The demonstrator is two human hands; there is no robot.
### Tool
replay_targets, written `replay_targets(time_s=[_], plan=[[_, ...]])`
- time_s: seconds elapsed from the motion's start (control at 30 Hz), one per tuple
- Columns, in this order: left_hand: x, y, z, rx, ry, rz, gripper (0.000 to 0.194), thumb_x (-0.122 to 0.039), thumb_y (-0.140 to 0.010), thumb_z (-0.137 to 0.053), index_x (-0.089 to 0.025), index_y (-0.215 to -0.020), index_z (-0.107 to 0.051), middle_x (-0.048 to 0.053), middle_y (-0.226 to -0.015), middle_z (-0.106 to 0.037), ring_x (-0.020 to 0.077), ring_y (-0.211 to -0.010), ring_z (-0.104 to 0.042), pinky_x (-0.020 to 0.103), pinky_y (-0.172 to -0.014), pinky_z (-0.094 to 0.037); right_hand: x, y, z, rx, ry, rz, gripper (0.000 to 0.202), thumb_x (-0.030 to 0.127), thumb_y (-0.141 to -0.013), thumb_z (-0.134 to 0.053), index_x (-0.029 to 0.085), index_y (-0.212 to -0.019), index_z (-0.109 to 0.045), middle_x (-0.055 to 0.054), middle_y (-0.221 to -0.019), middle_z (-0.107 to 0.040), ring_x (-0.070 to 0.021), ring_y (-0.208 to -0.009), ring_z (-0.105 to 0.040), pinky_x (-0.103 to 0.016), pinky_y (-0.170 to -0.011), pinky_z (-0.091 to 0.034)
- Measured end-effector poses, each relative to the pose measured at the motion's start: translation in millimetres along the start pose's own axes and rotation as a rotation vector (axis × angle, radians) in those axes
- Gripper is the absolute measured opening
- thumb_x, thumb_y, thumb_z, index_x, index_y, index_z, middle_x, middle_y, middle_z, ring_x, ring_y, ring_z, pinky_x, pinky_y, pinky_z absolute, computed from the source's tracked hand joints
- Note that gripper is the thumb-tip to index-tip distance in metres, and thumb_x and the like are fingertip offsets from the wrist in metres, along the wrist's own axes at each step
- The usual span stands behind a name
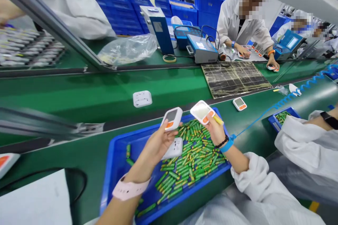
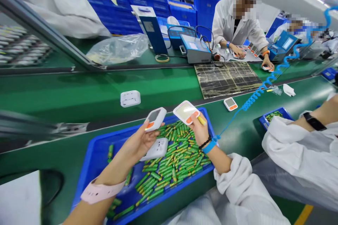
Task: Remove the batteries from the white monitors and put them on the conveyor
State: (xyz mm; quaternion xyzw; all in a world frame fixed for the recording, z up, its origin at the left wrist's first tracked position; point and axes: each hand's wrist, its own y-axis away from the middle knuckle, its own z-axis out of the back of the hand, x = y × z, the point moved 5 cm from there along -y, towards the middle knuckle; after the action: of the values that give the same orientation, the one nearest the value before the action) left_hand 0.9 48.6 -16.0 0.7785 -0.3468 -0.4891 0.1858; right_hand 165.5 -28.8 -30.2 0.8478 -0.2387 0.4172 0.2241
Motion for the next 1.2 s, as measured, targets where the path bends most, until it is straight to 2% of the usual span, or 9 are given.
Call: replay_targets(time_s=[0.1, 0.13, 0.2, 0.3, 0.4, 0.53, 0.9, 1.2], plan=[[-3.9, 1.1, 0.8, -0.003, 0.015, -0.138, 0.006, -0.013, -0.083, -0.063, -0.011, -0.083, -0.068, 0.008, -0.084, -0.074, 0.0096, -0.062, -0.066, 0.012, -0.055, -0.054, 1.8, 1.3, -1.5, 0.024, 0.024, -0.006, 0.043, 0.045, -0.065, -0.078, 0.019, -0.096, -0.064, -0.004, -0.104, -0.07, -0.0187, -0.095, -0.067, -0.029, -0.082, -0.057], [-5.4, 1.8, 1.1, 0.008, 0.016, -0.194, 0.006, -0.013, -0.077, -0.069, -0.011, -0.083, -0.069, 0.007, -0.087, -0.074, 0.0117, -0.069, -0.069, 0.015, -0.064, -0.057, 2.4, 2.1, -2.5, 0.035, 0.029, -0.008, 0.042, 0.045, -0.066, -0.078, 0.019, -0.096, -0.064, -0.004, -0.104, -0.07, -0.0185, -0.095, -0.067, -0.029, -0.082, -0.057], [-7.8, 3.5, 1.5, 0.046, -0.007, -0.305, 0.027, -0.018, -0.065, -0.08, -0.012, -0.089, -0.069, 0.007, -0.094, -0.074, 0.0166, -0.083, -0.07, 0.023, -0.08, -0.058, 3.0, 4.3, -3.9, 0.056, 0.049, -0.013, 0.042, 0.044, -0.067, -0.078, 0.019, -0.097, -0.064, -0.004, -0.104, -0.07, -0.018, -0.094, -0.067, -0.027, -0.08, -0.057], [-8.8, 5.6, 4.6, 0.047, -0.101, -0.424, 0.051, -0.03, -0.056, -0.087, -0.013, -0.1, -0.068, 0.008, -0.102, -0.073, 0.0219, -0.092, -0.069, 0.035, -0.09, -0.055, 2.2, 7.0, -4.7, 0.09, 0.102, -0.012, 0.041, 0.043, -0.07, -0.077, 0.019, -0.101, -0.065, -0.004, -0.103, -0.07, -0.0187, -0.094, -0.067, -0.027, -0.078, -0.058], [-8.8, 6.6, 8.1, 0.003, -0.182, -0.477, 0.059, -0.037, -0.054, -0.087, -0.012, -0.103, -0.066, 0.01, -0.102, -0.072, 0.0246, -0.093, -0.069, 0.04, -0.091, -0.054, -0.2, 7.8, -4.0, 0.101, 0.12, -0.018, 0.042, 0.042, -0.07, -0.077, 0.019, -0.104, -0.065, -0.004, -0.103, -0.07, -0.02, -0.095, -0.067, -0.03, -0.08, -0.058], [-10.0, 8.0, 8.1, 0.005, -0.163, -0.497, 0.064, -0.036, -0.054, -0.087, -0.011, -0.108, -0.064, 0.012, -0.105, -0.072, 0.0251, -0.092, -0.07, 0.04, -0.088, -0.056, -1.8, 7.3, -3.5, 0.079, 0.091, -0.044, 0.045, 0.041, -0.066, -0.08, 0.02, -0.103, -0.066, -0.004, -0.103, -0.07, -0.0201, -0.094, -0.068, -0.03, -0.077, -0.059], [-8.9, 10.8, 7.8, -0.037, -0.245, -0.527, 0.055, -0.039, -0.06, -0.083, -0.012, -0.105, -0.067, 0.011, -0.107, -0.072, 0.027, -0.097, -0.068, 0.04, -0.09, -0.055, 0.9, 7.2, -6.1, 0.101, 0.129, -0.072, 0.047, 0.043, -0.066, -0.079, 0.02, -0.104, -0.066, -0.003, -0.103, -0.07, -0.0199, -0.095, -0.068, -0.029, -0.078, -0.059], [-8.4, 12.1, 10.3, -0.088, -0.262, -0.508, 0.056, -0.036, -0.056, -0.085, -0.012, -0.103, -0.067, 0.01, -0.103, -0.072, 0.0264, -0.094, -0.069, 0.041, -0.09, -0.056, 0.6, 8.6, -6.9, 0.106, 0.088, -0.086, 0.044, 0.042, -0.066, -0.08, 0.02, -0.102, -0.067, -0.002, -0.101, -0.071, -0.017, -0.089, -0.068, -0.025, -0.073, -0.059]])
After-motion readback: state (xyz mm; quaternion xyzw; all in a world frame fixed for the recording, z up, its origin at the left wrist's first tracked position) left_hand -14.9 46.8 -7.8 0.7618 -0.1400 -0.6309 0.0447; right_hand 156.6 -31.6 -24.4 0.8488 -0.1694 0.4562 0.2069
